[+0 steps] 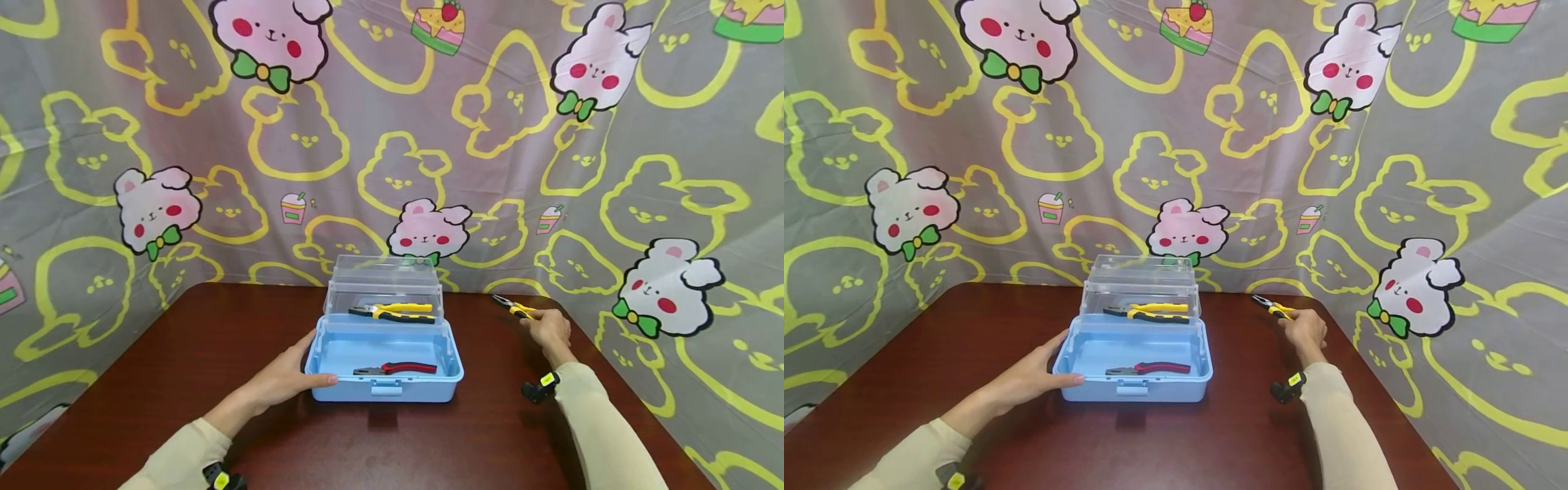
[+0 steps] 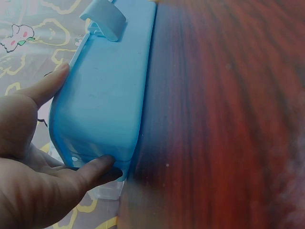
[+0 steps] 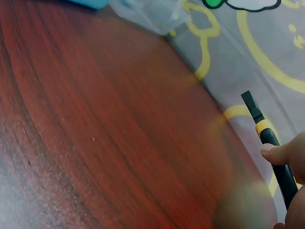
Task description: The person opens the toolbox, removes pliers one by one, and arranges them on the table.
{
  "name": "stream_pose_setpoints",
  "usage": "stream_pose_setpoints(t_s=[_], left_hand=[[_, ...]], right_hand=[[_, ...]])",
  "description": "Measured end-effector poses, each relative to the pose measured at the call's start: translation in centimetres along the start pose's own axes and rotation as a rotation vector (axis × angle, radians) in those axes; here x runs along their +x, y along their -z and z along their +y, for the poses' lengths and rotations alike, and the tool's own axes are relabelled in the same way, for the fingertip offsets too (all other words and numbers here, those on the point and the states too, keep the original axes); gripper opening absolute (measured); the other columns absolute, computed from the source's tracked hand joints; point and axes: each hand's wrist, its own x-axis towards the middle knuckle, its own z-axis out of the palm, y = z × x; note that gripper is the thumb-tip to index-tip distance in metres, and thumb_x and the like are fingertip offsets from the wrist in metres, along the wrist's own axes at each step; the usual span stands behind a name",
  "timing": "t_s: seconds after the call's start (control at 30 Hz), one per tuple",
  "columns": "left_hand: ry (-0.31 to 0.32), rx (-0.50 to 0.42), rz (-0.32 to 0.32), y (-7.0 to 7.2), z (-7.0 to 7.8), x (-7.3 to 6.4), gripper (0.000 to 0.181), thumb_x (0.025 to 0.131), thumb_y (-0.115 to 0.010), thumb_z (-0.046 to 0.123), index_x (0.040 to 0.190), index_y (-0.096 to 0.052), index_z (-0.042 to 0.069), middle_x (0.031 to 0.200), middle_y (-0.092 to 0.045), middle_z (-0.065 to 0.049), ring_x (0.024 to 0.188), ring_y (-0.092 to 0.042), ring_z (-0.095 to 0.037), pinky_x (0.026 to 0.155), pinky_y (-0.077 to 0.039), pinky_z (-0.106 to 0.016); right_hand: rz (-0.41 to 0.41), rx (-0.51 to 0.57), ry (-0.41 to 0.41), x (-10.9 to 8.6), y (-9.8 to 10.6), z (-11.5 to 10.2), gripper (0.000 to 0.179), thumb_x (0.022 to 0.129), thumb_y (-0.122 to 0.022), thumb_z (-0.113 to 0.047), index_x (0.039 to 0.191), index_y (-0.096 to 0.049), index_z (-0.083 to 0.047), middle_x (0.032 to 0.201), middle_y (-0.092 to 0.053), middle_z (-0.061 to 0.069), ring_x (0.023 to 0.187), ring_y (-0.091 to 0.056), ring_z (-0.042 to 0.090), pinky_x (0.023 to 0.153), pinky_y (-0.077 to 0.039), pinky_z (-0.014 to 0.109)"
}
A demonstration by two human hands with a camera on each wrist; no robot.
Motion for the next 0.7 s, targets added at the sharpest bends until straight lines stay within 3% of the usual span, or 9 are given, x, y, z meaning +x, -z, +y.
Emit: stream_pose_setpoints(t_s=[0.53, 0.7], left_hand=[[-0.003, 0.001, 0.006, 0.0, -0.1, 0.0, 0.110, 0.088, -0.085, 0.036, 0.166, -0.012, 0.008, 0.160, -0.036, -0.020, 0.135, -0.046, -0.036, 0.110, -0.034, -0.061], [-0.006, -0.011, 0.003, 0.0, 0.0, -0.1, 0.111, 0.088, -0.085, 0.036, 0.167, -0.012, 0.009, 0.160, -0.037, -0.019, 0.135, -0.047, -0.035, 0.110, -0.035, -0.060]], right_hand=[[-0.016, -0.018, -0.061, 0.3, -0.8, 1.4, 0.039, 0.093, -0.078, -0.016, 0.129, -0.072, -0.004, 0.129, -0.060, 0.028, 0.119, -0.046, 0.054, 0.079, -0.040, 0.062], [-0.030, -0.041, -0.053, 0.3, -1.3, 1.3, 0.039, 0.093, -0.077, -0.016, 0.129, -0.071, -0.002, 0.127, -0.060, 0.029, 0.120, -0.044, 0.054, 0.083, -0.038, 0.065]])
